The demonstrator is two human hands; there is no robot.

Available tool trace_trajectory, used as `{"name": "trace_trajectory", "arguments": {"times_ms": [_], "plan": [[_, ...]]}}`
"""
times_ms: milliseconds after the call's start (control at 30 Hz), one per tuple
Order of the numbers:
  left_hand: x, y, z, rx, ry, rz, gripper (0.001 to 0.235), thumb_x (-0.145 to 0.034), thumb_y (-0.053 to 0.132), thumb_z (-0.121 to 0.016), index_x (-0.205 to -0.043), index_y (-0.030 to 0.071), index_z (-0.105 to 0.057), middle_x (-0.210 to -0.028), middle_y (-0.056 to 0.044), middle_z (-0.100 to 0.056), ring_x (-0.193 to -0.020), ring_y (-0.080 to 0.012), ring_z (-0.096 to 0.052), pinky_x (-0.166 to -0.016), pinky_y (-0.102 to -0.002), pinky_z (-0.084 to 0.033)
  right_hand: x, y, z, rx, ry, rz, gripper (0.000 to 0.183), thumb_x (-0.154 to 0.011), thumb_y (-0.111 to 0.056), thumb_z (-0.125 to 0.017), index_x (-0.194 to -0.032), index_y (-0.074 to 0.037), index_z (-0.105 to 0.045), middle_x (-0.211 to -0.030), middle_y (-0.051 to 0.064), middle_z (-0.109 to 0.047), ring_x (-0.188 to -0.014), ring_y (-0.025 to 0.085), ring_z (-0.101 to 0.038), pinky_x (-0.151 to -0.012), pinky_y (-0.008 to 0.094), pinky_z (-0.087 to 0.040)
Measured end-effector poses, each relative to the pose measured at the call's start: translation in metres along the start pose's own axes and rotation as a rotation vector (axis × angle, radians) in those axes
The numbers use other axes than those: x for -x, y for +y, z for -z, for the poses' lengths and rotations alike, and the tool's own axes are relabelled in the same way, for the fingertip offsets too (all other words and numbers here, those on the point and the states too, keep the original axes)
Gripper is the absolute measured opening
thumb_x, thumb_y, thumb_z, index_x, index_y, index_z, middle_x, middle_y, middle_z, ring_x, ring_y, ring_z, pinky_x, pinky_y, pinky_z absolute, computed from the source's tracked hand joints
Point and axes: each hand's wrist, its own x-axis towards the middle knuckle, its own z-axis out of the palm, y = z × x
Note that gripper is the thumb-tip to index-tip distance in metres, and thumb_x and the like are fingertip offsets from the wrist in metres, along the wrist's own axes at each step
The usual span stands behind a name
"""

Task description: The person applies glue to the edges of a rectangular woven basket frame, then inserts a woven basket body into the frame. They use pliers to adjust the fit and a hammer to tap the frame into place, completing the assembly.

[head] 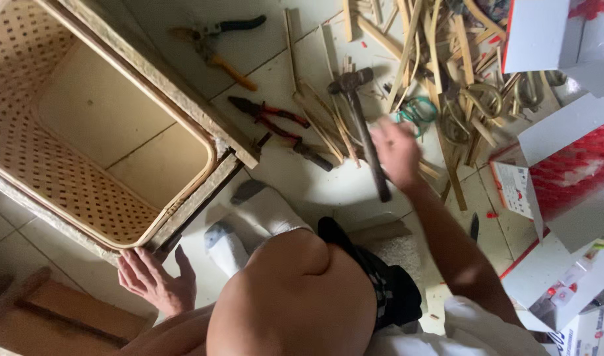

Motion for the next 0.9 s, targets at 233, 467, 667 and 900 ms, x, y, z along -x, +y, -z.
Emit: {"name": "trace_trajectory", "arguments": {"times_ms": [233,467,667,900], "plan": [[-0.003,0.006,0.005,-0.010,-0.037,0.026,0.085,-0.105,0.038,-0.071,-0.169,0.007,-0.026,-0.175,-0.019,-0.025,-0.161,-0.0393,-0.027,-0.128,-0.063,-0.035,-0.037,0.089,0.098,0.367,0.172,0.163,0.025,-0.099,-0.018,-0.080,-0.115,0.000,-0.074,-0.098,0.020,-0.074,-0.088,0.027,-0.068,-0.075,0.040,-0.052],[-0.008,0.010,0.012,-0.078,-0.068,-0.001,0.084,-0.104,0.040,-0.072,-0.167,0.005,-0.028,-0.172,-0.022,-0.029,-0.160,-0.0415,-0.028,-0.128,-0.063,-0.032,0.019,0.185,0.160,0.459,0.273,0.213,0.027,-0.113,-0.027,-0.068,-0.099,-0.005,-0.075,-0.084,0.012,-0.072,-0.080,0.030,-0.067,-0.084,0.041,-0.056],[-0.014,0.018,0.038,-0.072,-0.038,-0.007,0.081,-0.101,0.037,-0.073,-0.164,0.004,-0.034,-0.168,-0.023,-0.034,-0.157,-0.0422,-0.031,-0.126,-0.061,-0.032,0.043,0.211,0.143,0.743,-0.103,0.193,0.061,-0.104,-0.057,-0.054,-0.130,-0.004,-0.070,-0.097,0.024,-0.072,-0.079,0.034,-0.073,-0.074,0.047,-0.058],[0.001,0.011,0.023,-0.003,-0.068,0.075,0.077,-0.098,0.033,-0.075,-0.159,0.002,-0.040,-0.163,-0.023,-0.039,-0.153,-0.0430,-0.034,-0.125,-0.059,-0.031,0.054,0.137,0.089,0.250,-0.064,0.138,0.046,-0.098,-0.046,-0.060,-0.112,-0.003,-0.068,-0.087,0.016,-0.072,-0.083,0.030,-0.070,-0.072,0.045,-0.057]]}}
